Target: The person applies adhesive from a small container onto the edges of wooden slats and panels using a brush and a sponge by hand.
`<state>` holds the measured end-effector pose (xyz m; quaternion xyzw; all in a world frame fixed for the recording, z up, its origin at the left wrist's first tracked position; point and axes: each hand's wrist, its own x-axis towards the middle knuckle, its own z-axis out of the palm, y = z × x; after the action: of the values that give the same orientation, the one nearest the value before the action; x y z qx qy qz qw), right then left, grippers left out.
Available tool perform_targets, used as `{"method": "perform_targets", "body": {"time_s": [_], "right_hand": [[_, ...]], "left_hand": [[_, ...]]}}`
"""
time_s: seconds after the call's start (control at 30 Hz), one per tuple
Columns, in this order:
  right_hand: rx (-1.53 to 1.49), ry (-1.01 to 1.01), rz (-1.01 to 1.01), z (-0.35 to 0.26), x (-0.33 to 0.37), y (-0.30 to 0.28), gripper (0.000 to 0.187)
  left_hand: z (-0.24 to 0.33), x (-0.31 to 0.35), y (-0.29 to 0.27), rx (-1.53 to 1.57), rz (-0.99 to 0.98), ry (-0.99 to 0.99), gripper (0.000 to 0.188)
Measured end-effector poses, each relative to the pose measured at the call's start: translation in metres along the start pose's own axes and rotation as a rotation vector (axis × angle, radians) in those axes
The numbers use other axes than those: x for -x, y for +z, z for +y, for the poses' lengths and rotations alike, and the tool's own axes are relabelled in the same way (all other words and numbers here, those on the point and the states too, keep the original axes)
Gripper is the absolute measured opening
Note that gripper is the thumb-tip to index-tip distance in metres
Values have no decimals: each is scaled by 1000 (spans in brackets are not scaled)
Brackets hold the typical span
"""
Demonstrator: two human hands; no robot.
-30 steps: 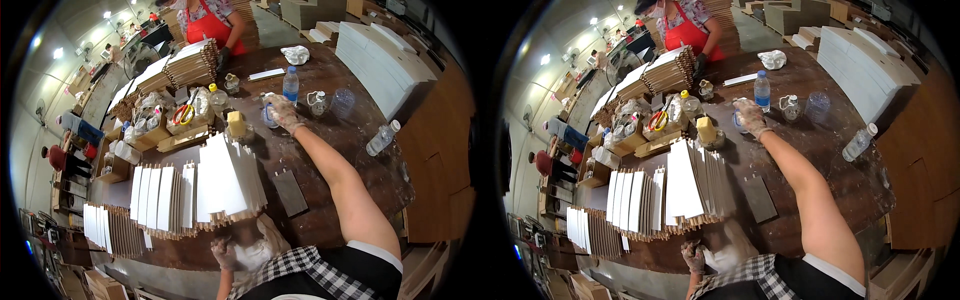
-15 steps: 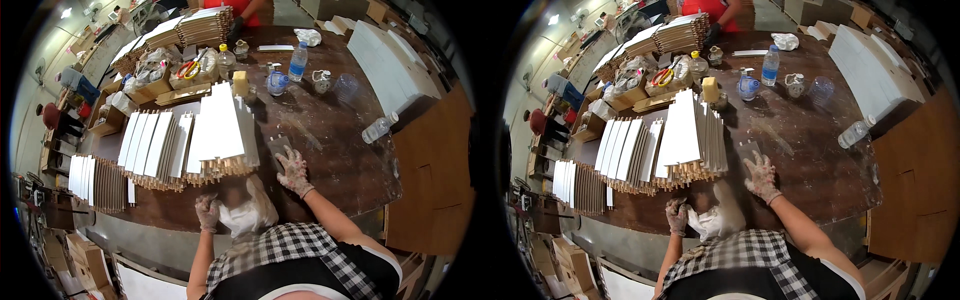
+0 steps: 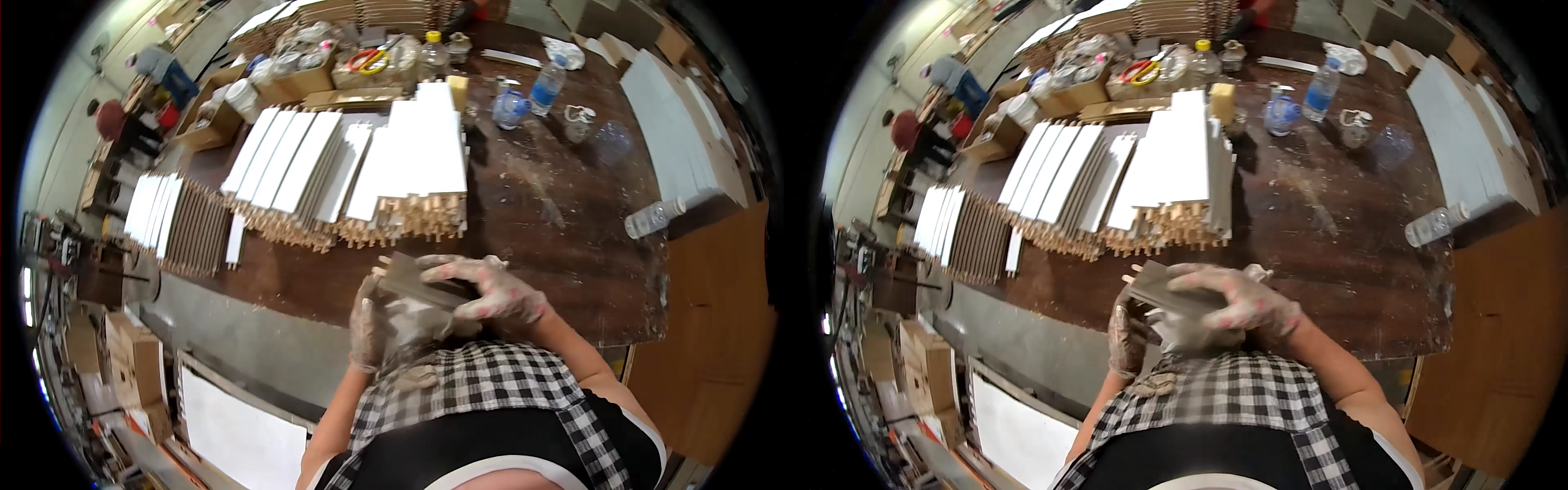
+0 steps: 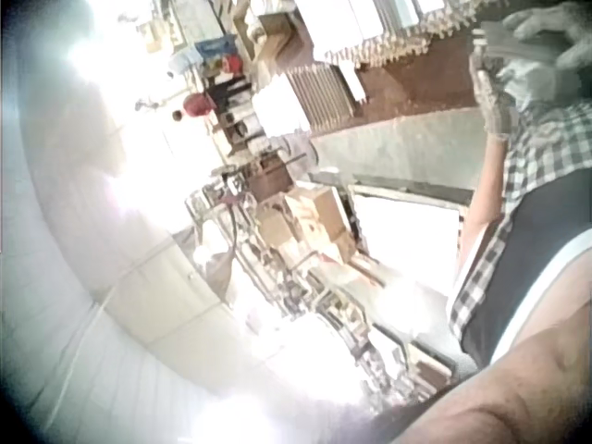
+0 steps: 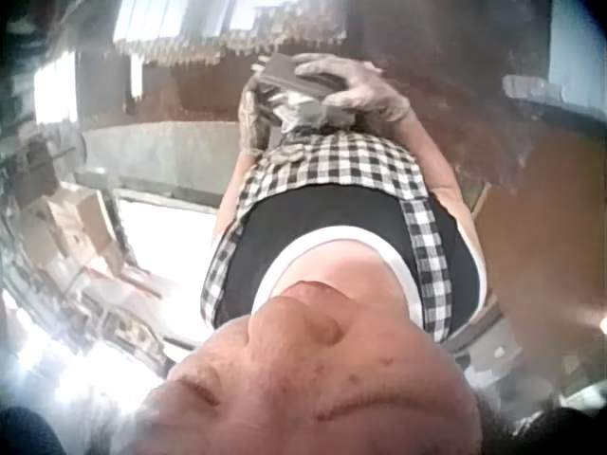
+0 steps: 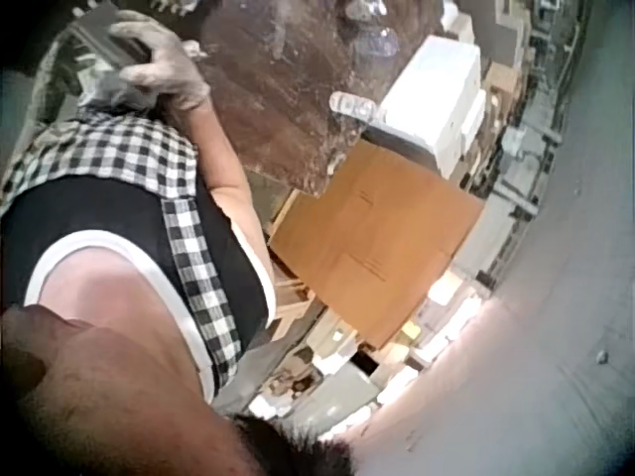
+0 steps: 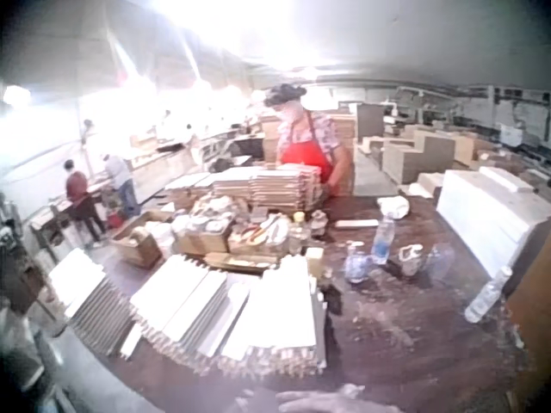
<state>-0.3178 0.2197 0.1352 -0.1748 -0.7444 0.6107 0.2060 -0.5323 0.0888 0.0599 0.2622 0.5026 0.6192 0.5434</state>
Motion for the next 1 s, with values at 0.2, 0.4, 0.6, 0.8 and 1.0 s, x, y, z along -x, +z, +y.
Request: {"method": "perform_targets", "body": {"time_s": [0.2,0.4,0.6,0.8,1.0], "right_hand": [[677,-269,-57,29,-50,78,53],[679,-170,-193,53,-10,48,59],[942,60,-67,98,61,35,51],[821,38,242,114,66,22,32],[1214,32,618,128,120,-40,19]], "left_hand": [[11,17,8,327,90,19,49],[17,-10,-74,-32,390,185,47],[5,-41,-193,-469,604,293,44],[44,-86,-236,-821,569,195,41],[62,-126,-299,-1070,536,293,33]]}}
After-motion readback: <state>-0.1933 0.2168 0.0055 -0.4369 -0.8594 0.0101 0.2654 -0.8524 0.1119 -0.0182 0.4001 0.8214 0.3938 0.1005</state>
